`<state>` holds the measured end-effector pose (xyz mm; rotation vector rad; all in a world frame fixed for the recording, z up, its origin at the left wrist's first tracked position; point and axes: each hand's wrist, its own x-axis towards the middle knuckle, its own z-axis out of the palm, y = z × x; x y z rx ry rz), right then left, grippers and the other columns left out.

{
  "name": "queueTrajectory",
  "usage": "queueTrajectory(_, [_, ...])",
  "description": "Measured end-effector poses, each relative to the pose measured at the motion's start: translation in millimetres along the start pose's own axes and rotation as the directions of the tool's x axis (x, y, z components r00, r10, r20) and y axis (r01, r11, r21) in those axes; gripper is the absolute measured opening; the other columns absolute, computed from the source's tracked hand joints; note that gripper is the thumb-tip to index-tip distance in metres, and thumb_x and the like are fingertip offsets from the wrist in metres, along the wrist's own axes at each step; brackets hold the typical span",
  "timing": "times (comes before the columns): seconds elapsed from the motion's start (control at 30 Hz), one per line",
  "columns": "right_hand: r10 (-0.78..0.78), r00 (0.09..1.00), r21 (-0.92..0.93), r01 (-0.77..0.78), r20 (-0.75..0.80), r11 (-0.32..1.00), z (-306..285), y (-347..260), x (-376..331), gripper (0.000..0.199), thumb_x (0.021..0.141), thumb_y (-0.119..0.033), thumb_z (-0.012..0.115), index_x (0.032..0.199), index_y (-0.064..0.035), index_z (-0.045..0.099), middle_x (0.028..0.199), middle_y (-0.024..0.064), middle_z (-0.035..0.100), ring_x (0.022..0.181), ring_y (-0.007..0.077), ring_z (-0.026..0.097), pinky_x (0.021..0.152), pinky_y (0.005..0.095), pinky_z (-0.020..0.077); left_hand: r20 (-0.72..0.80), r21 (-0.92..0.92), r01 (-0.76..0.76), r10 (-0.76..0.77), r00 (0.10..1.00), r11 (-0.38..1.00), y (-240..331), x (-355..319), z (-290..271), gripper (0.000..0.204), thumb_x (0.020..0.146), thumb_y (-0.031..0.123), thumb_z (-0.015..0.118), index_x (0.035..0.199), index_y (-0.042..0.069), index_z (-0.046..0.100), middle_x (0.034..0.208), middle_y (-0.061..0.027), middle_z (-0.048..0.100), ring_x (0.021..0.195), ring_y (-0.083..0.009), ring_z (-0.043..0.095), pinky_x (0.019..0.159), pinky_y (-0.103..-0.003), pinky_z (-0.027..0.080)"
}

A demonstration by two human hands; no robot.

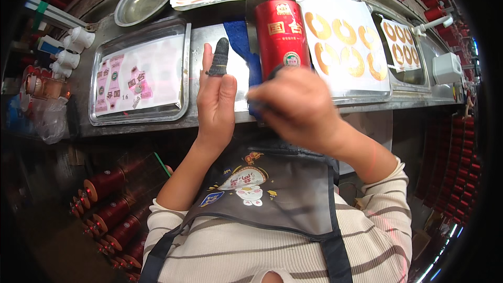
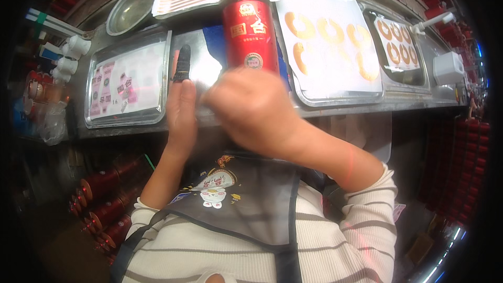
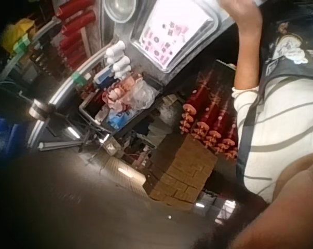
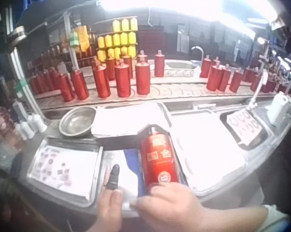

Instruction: The person picks up red cylindrical cans from a tray, applies a gold circular sticker to the top rim, and then affixes a rectangular pink label to the side of the can. The labeled cans are placed back into a tray.

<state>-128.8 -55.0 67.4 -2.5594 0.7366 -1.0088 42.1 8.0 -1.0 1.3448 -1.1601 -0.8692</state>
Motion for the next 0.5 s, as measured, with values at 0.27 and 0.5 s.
queueTrajectory(0.27, [0.034, 0.993, -0.009, -0.035, -0.117, 0.999, -24, -25, -60, 0.034, 0.065, 0.003, 0.079, 0.098, -0.0060, 0.075, 0.075, 0.0075, 0.061, 0.067, 0.0231, 0.061, 0.066, 0.0351, 0.0520, 0.215, 0.196, -0.233, 0.190, 0.958, 0.953, 9, -52, 25, 0.052, 0.103, 0.040, 0.050, 0.144, 0.007, 0.054, 0.160, -0.0337, 0.022, 0.149, -0.0477, 0.024, 0.116, -0.067, 0.004])
queueTrajectory(0.5, [0.336, 0.868, 0.127, -0.311, -0.364, 0.942, -28, -5, -54, 0.025, 0.085, 0.002, 0.078, 0.107, 0.0031, 0.066, 0.085, 0.0066, 0.065, 0.075, 0.0089, 0.060, 0.071, 0.0192, 0.0476, 0.265, 0.531, -0.316, 0.200, 0.943, 0.786, 7, -58, 38, 0.056, 0.102, 0.052, 0.047, 0.145, 0.017, 0.057, 0.161, -0.0355, 0.015, 0.146, -0.0539, 0.023, 0.113, -0.072, 0.004])
